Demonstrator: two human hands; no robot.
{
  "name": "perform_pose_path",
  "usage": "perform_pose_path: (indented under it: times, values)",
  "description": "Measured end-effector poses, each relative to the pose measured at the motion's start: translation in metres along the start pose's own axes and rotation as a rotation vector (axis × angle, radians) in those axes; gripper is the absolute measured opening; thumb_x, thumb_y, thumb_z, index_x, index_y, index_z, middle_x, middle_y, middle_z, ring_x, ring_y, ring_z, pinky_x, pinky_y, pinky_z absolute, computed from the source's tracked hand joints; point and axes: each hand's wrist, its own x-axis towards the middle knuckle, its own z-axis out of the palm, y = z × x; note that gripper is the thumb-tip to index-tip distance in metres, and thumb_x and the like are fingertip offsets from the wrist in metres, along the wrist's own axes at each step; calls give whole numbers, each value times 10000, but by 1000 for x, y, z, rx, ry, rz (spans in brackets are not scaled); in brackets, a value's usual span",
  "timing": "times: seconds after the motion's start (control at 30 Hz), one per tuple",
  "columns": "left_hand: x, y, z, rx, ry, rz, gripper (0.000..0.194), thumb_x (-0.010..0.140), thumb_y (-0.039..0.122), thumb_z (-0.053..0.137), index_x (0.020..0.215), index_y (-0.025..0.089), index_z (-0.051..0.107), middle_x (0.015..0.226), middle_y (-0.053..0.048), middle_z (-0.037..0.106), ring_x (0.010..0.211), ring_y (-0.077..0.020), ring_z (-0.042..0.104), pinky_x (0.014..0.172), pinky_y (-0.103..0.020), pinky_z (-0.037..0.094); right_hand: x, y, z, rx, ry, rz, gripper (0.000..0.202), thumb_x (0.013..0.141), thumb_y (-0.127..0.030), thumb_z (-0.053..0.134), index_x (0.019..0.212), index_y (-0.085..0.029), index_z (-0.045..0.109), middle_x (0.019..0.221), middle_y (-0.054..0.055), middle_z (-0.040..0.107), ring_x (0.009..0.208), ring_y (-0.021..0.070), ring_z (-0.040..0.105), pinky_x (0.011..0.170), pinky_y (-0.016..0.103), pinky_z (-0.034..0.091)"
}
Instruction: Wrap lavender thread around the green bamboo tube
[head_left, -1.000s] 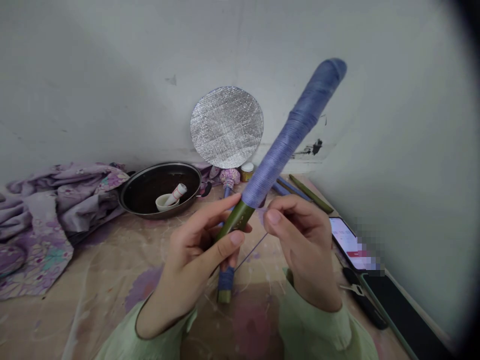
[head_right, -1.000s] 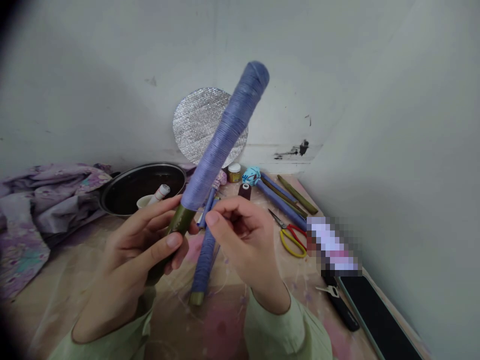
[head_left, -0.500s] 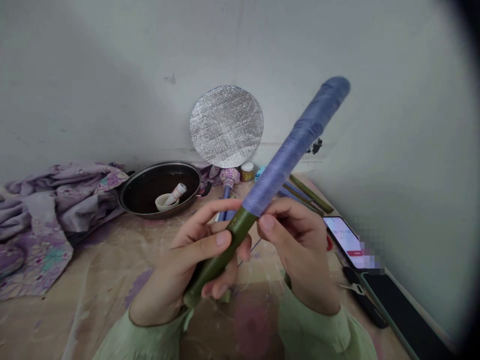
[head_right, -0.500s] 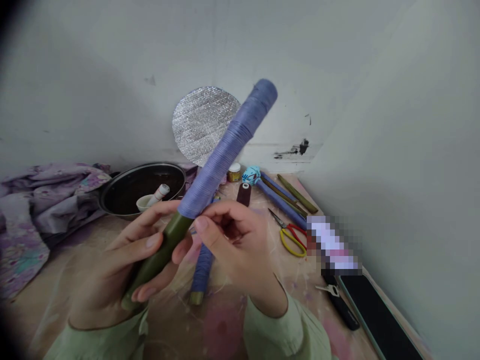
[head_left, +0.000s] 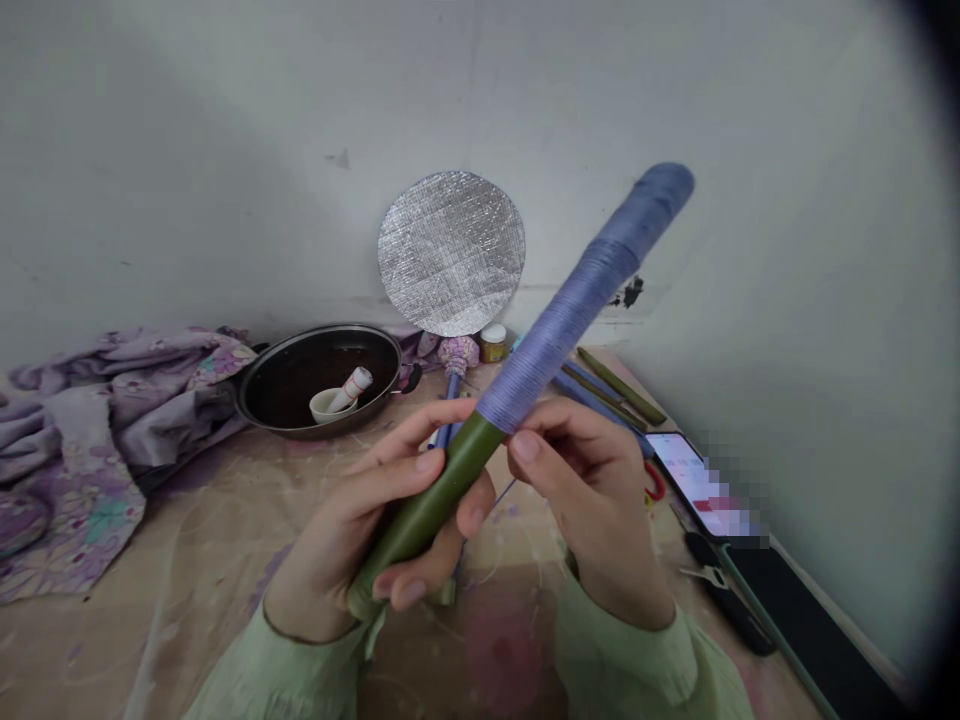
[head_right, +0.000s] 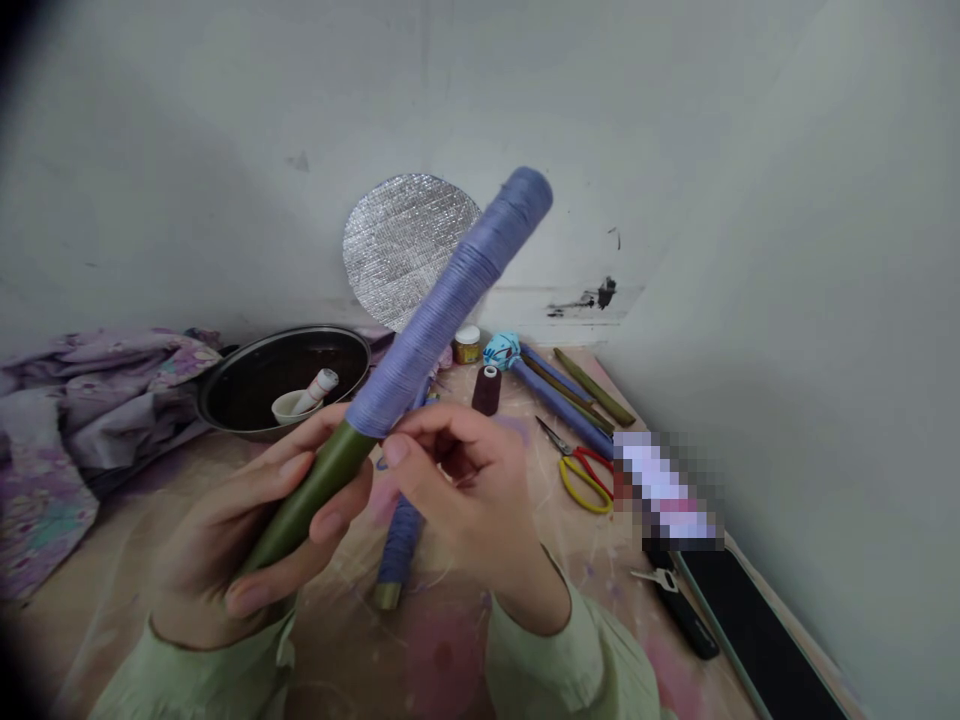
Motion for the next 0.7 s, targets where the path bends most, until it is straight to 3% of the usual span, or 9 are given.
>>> perform_pose_path:
  times: [0.17,0.4,0.57,0.7]
  values:
    - [-2,-2,0,-12,-19,-3,343,1062,248,360,1321,216,583,881,-41,702,337,16,408,324,-53,339,0,0,-1,5,-36,6,133,852,-144,735,746,-224,750,607,-48,659,513,58,543,486,146,452]
    - [-1,-4,1,-13,-46,-38,395,1082,264,271,1342,231,567,936,-87,726,395,-23,522,344,-74,383,-1,-1,-2,141,-81,95,151,898,-284,762,766,-214,734,600,-46,657,489,58,556,456,151,452]
    - [0,0,-3,-91,-75,-113,384,1076,255,279,1304,251,588,890,-60,703,365,0,409,349,-72,357,1,-5,-6,105,-133,256,195,865,-392,803,856,-212,728,665,-37,681,523,65,586,485,162,474]
    - [1,5,-5,-101,-81,-160,361,1067,256,304,1202,205,635,824,-46,684,332,14,308,318,-65,311,1,-7,-6,101,-175,259,213,890,-405,775,1022,-253,708,611,-59,641,560,105,626,510,197,485]
